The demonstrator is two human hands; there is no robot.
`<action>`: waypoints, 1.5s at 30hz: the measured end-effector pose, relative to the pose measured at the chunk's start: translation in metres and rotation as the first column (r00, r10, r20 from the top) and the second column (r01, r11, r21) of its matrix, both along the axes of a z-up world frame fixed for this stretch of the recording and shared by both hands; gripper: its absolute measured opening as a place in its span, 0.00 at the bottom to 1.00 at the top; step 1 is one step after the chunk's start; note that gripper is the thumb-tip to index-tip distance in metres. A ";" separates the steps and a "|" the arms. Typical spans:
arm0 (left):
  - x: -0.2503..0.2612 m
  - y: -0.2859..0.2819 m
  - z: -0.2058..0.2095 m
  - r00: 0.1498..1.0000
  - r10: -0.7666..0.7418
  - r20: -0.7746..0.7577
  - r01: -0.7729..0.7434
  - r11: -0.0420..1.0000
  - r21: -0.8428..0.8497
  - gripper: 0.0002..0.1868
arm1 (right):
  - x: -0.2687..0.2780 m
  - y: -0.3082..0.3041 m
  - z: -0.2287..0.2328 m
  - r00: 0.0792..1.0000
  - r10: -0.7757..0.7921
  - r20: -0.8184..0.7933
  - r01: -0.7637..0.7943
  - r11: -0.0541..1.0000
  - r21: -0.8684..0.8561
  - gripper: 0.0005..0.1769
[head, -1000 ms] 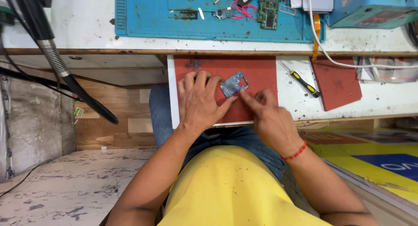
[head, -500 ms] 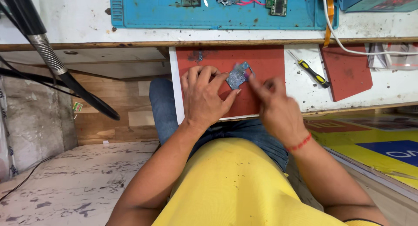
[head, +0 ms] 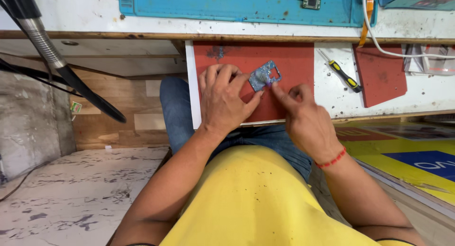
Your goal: The person uses a hot air gun to clean a small electronic component placed on a red mat. They hold the component with one hand while directing the hot air with the other, repeatedly moving the nozzle over the surface.
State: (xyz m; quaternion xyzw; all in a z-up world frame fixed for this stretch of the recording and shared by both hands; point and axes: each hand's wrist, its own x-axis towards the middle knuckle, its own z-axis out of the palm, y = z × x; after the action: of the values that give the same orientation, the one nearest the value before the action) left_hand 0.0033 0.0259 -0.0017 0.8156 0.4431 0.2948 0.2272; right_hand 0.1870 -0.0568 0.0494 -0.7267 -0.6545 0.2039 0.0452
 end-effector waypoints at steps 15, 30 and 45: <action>0.004 0.000 0.007 0.999 0.032 0.023 -0.032 0.999 -0.001 0.26 | 0.005 -0.006 -0.016 0.999 0.043 -0.031 -0.041 0.996 0.075 0.36; 0.005 -0.001 0.005 0.999 0.040 0.006 -0.040 0.999 -0.025 0.25 | 0.003 -0.002 -0.015 1.000 -0.013 0.011 0.011 0.986 0.164 0.34; 0.005 0.000 0.005 0.998 0.055 0.012 -0.054 0.998 -0.029 0.26 | -0.003 0.000 -0.012 0.999 0.035 0.028 -0.036 0.999 0.026 0.35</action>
State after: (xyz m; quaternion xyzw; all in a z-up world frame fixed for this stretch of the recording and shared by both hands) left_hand 0.0081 0.0257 0.0034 0.7979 0.4678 0.2999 0.2336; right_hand 0.1843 -0.0570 0.0377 -0.7171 -0.6704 0.1860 0.0422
